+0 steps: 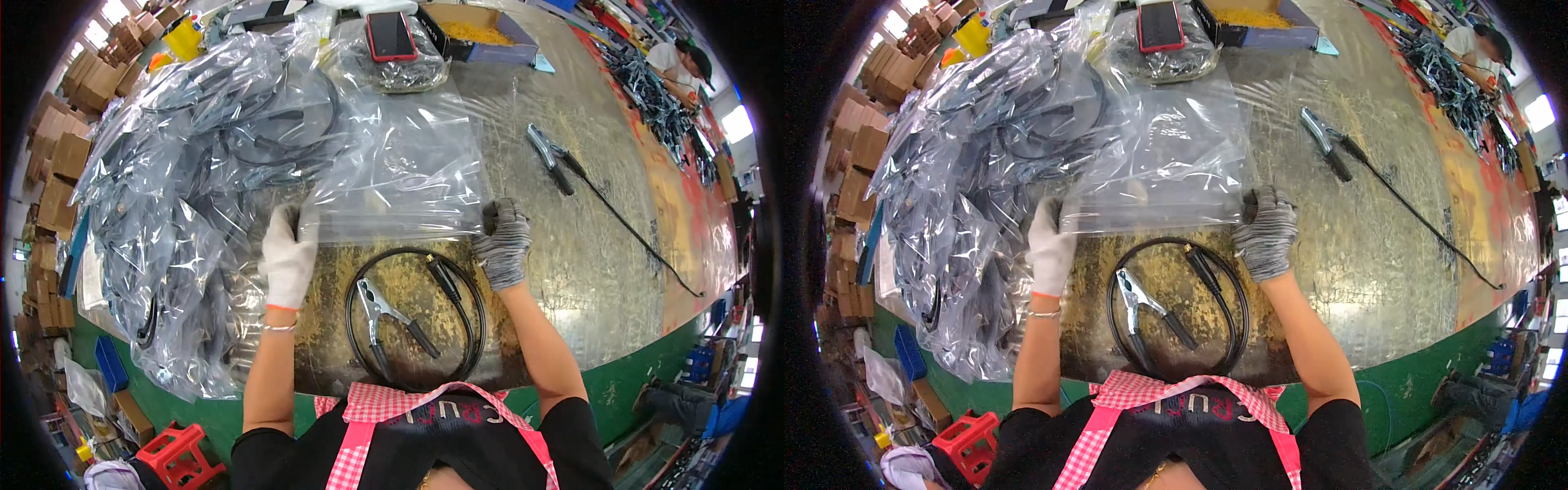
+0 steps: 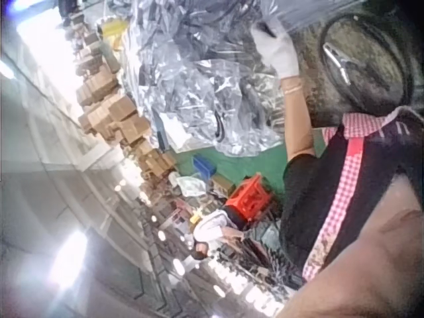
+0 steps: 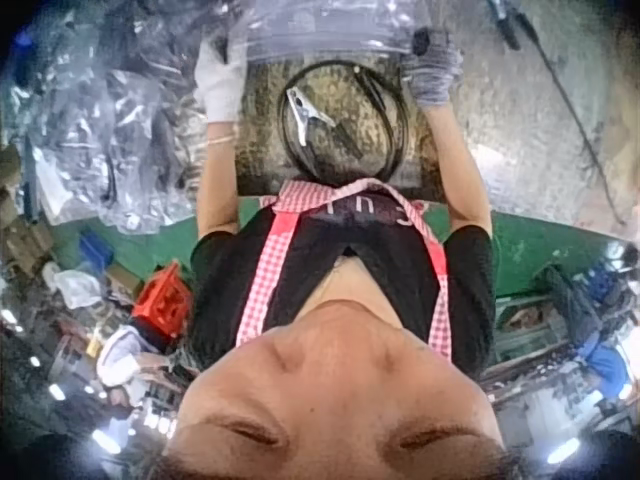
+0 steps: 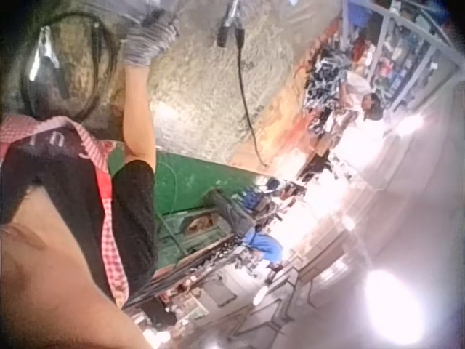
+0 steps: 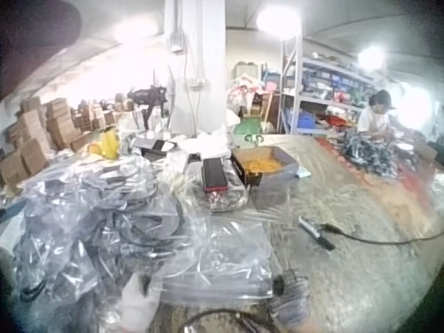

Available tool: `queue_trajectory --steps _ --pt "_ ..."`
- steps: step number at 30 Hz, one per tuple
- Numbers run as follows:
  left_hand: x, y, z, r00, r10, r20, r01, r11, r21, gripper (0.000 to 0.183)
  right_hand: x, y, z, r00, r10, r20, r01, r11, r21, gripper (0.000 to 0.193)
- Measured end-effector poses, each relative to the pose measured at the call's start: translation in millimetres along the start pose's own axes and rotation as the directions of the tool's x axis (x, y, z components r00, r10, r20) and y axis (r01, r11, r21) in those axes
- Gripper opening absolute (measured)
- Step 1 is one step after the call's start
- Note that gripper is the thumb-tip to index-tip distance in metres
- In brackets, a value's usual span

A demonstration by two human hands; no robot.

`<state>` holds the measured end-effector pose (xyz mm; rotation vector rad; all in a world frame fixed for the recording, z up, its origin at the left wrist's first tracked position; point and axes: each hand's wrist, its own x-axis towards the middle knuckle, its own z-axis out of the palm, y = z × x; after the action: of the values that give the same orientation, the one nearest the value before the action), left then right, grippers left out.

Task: Packaging grounding cables into plastic bags and sealing them with a heat sealer.

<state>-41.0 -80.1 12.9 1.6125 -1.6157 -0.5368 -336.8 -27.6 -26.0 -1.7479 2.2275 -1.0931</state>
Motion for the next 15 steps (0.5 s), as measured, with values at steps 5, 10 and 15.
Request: queue_trajectory --steps 5,10,15 --pt "-26 15 -22 0.709 -0.351 0.612 0.684 0.129 -0.718 0.046 -8 -4 11 0.948 -0.229 0.221 0.264 0.954 -0.144 0.032" --pt "-50 -13 -24 0.595 -0.086 0.799 0.793 -0.100 -0.602 0.043 -53 -15 -3 0.851 -0.085 0.518 -0.035 0.975 0.217 0.031" --pt "-95 16 -30 0.714 0.196 0.672 -0.163 0.980 -0.112 0.043 -90 -23 -47 0.609 0.349 0.712 -0.777 0.085 0.623 0.044"
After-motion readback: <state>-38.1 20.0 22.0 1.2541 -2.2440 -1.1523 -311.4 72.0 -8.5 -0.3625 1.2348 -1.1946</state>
